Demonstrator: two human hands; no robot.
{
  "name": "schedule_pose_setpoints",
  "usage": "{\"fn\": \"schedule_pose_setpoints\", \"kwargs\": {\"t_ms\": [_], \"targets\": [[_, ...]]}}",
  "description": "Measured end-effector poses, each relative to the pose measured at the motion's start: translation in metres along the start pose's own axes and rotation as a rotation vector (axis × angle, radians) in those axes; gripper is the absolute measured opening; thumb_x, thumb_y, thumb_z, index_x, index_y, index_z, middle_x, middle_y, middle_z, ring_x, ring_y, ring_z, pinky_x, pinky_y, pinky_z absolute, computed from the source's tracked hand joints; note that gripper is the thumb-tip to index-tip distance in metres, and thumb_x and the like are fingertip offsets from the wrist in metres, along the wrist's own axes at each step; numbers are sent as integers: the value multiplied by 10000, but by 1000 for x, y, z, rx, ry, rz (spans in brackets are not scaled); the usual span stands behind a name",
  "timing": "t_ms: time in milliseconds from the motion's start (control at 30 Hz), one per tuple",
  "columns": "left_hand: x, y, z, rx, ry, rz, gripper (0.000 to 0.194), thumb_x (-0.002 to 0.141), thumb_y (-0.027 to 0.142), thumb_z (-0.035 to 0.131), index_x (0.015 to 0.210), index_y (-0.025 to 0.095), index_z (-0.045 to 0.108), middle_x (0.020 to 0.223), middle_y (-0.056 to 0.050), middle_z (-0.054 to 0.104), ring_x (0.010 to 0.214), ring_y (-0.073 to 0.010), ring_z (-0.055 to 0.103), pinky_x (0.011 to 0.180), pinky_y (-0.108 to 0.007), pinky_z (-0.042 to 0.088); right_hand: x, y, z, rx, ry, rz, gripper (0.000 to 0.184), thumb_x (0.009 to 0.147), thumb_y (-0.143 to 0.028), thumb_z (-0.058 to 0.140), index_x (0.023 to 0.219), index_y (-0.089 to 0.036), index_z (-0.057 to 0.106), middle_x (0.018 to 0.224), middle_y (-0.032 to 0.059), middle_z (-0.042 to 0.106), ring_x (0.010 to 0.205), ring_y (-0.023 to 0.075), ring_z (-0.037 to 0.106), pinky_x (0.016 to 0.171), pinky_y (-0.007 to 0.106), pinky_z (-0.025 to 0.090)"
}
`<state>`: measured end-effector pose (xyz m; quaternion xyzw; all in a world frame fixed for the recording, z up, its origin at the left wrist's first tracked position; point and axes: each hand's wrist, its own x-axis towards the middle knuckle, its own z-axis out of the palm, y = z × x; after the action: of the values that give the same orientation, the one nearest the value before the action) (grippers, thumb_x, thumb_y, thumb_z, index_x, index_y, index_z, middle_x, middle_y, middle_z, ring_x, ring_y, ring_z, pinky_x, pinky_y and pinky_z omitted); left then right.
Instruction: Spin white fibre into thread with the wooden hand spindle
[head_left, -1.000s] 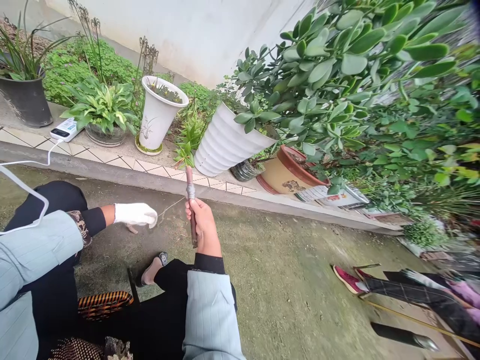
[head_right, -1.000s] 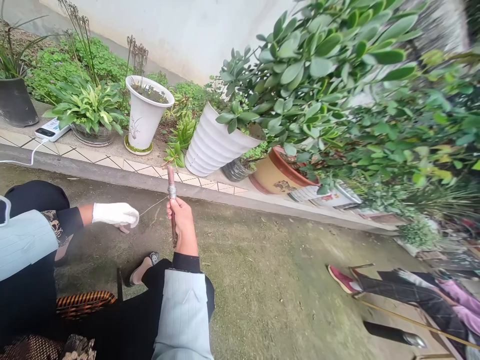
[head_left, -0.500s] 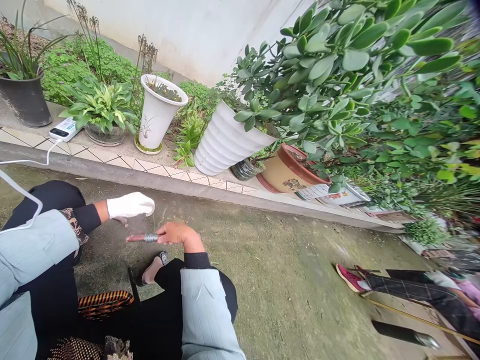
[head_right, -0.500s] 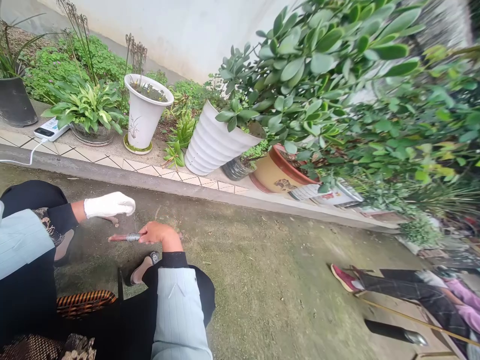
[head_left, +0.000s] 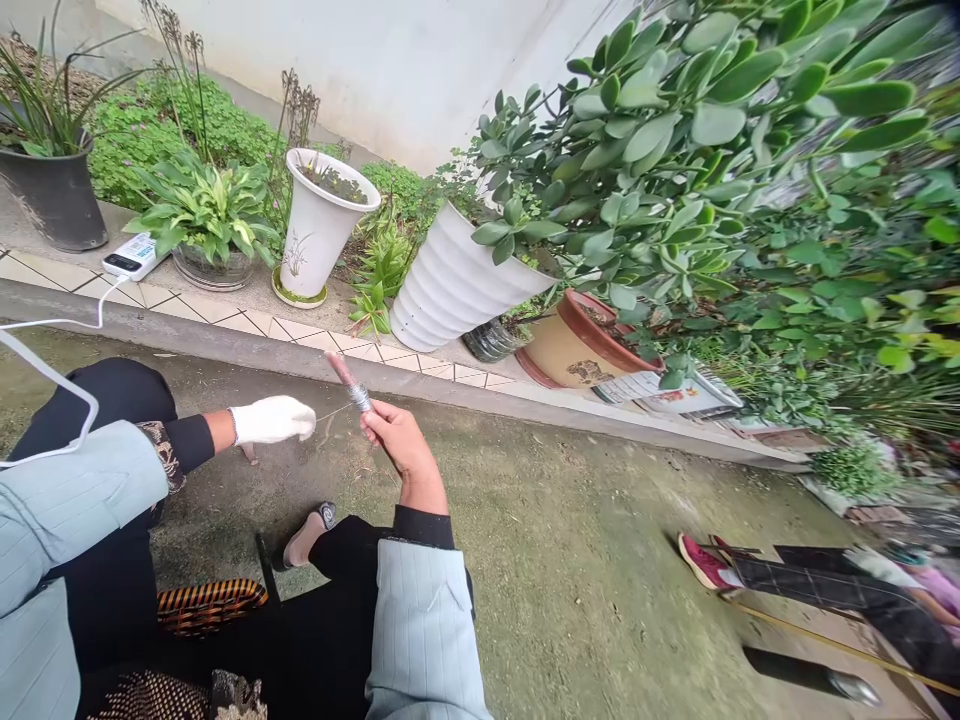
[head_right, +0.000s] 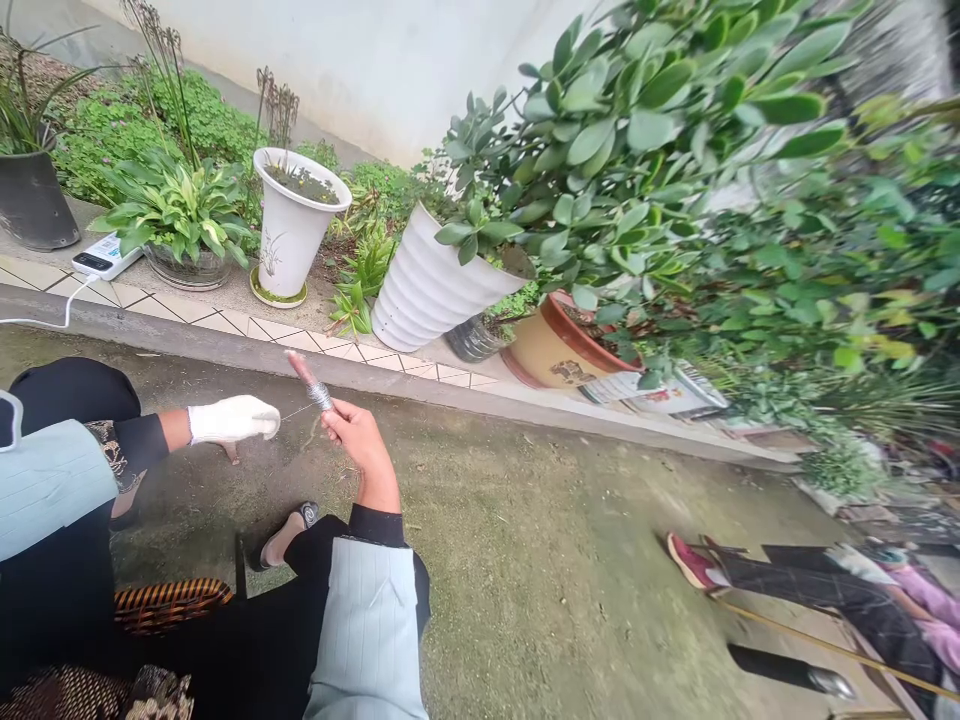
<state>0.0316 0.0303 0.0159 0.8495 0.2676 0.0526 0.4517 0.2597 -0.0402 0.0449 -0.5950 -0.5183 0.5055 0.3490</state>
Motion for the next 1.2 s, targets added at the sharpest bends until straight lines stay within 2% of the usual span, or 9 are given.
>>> {"fn": "schedule_pose_setpoints", "kwargs": {"t_ms": [100, 267, 400, 567, 633, 767, 867, 1067, 1200], "targets": [[-5, 15, 7, -90, -144, 29, 205, 805, 257, 443, 685, 161, 577, 646, 1, 584, 560, -118, 485, 522, -212, 367, 9, 9, 7, -87, 73, 57, 223, 769, -367, 538, 806, -156, 603, 655, -23, 510, 511, 72, 396, 488, 204, 321], [-6, 10, 10, 42, -199, 119, 207, 831, 244, 430, 686, 170, 559, 662, 7, 580, 533, -102, 464, 496, -205, 331, 18, 16, 26, -744, 15, 189, 151, 787, -280, 545, 769, -171, 647, 642, -1, 553, 572, 96, 434, 543, 223, 309], [-5, -1, 7, 212, -143, 174, 202, 821, 239, 443, 649, 175, 529, 590, 17, 517, 502, -102, 394, 495, -222, 288, 19, 18, 42, -920, -427, 308, 96, 760, -237, 600, 739, -175, 671, 657, 5, 598, 567, 93, 465, 537, 222, 314], [-6, 1, -5, 51, -165, 139, 160, 791, 245, 456, 662, 169, 509, 594, 26, 478, 541, -103, 409, 511, -207, 304, 8, 7, 36, -530, -856, 218, 166, 767, -271, 605, 860, -168, 698, 655, -29, 589, 524, 64, 466, 534, 195, 353], [-7, 2, -8, -114, -155, 109, 180, 797, 300, 476, 689, 161, 516, 638, 20, 502, 575, -105, 433, 529, -199, 330, -1, -1, 20, -343, -804, 146, 243, 750, -310, 636, 933, -161, 696, 688, -22, 591, 542, 65, 461, 542, 195, 367], [-7, 1, -7, -290, -121, 68, 266, 829, 381, 456, 737, 143, 531, 678, -2, 525, 556, -101, 427, 524, -207, 349, -13, -3, -13, 45, -156, -28, 302, 754, -404, 629, 911, -149, 661, 695, -6, 558, 548, 73, 432, 517, 201, 352], [-5, 1, 0, -298, -148, 125, 260, 850, 352, 443, 735, 141, 541, 681, -5, 543, 573, -100, 437, 548, -206, 354, -7, 8, -23, -26, 174, 24, 265, 753, -399, 598, 829, -149, 640, 662, -6, 536, 513, 78, 400, 489, 213, 321], [-3, 1, 8, -95, -197, 313, 244, 868, 266, 423, 690, 146, 540, 694, 4, 572, 640, -101, 478, 638, -192, 361, 14, 19, 5, -757, 64, 193, 212, 780, -295, 557, 892, -192, 704, 694, 7, 607, 607, 116, 480, 588, 235, 338], [-5, -3, 2, 22, -147, 287, 219, 853, 246, 428, 684, 153, 530, 640, 25, 530, 588, -93, 419, 594, -194, 328, 16, 17, 36, -933, -408, 331, 164, 742, -247, 618, 850, -192, 728, 722, 27, 649, 608, 118, 503, 574, 237, 336]]}}
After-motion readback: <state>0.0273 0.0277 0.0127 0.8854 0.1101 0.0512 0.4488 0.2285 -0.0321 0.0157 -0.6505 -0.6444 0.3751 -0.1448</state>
